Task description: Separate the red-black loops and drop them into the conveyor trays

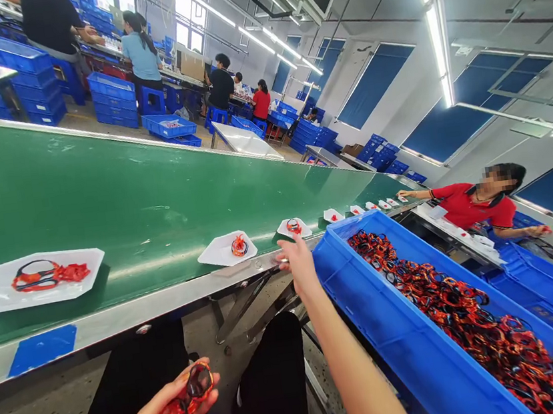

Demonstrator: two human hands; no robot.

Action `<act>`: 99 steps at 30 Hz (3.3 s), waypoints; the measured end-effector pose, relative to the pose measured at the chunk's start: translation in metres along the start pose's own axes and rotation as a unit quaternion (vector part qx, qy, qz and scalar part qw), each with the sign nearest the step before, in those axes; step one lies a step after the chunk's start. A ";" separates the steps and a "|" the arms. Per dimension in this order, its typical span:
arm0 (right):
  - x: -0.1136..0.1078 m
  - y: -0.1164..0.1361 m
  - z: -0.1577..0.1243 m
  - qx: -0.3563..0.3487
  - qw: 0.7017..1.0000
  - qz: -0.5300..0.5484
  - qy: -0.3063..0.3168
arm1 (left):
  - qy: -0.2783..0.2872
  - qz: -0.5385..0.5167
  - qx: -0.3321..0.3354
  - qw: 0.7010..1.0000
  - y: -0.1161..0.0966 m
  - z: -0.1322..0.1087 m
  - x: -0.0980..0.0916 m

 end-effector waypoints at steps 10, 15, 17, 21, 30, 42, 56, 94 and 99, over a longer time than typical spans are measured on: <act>0.043 -0.047 -0.170 0.009 0.933 -0.195 0.301 | 0.099 -0.007 0.020 0.995 0.009 0.014 -0.002; 0.046 -0.047 -0.181 -0.047 0.906 -0.253 0.335 | 0.084 -0.001 0.023 0.996 0.015 0.014 -0.007; 0.047 -0.048 -0.181 -0.053 0.906 -0.250 0.338 | 0.091 0.003 0.020 0.996 0.015 0.012 -0.006; 0.042 -0.061 -0.179 0.010 0.942 -0.142 0.305 | 0.114 0.014 0.014 0.993 0.014 0.010 -0.005; 0.035 -0.088 -0.182 0.237 0.910 0.266 0.214 | 0.129 0.096 0.046 0.986 0.012 0.008 0.000; 0.041 -0.088 -0.187 0.273 0.917 0.195 0.216 | 0.148 0.338 0.130 0.920 0.004 0.009 0.010; 0.049 -0.081 -0.192 0.237 0.922 0.189 0.239 | 0.089 0.030 0.006 0.996 0.014 0.013 -0.002; 0.051 -0.039 -0.175 -0.063 0.891 -0.295 0.339 | 0.143 0.052 0.021 0.988 0.011 0.011 0.008; 0.050 -0.043 -0.178 -0.094 0.870 -0.330 0.353 | 0.135 0.105 0.017 0.985 0.012 0.004 0.010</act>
Point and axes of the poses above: each hand's wrist, its own z-axis towards the middle knuckle, its own x-axis out of the palm, y = z × x, the point moved 3 cm from there along z, towards the middle knuckle, and after that the axes turned 8 degrees about y, right-handed, at the moved point
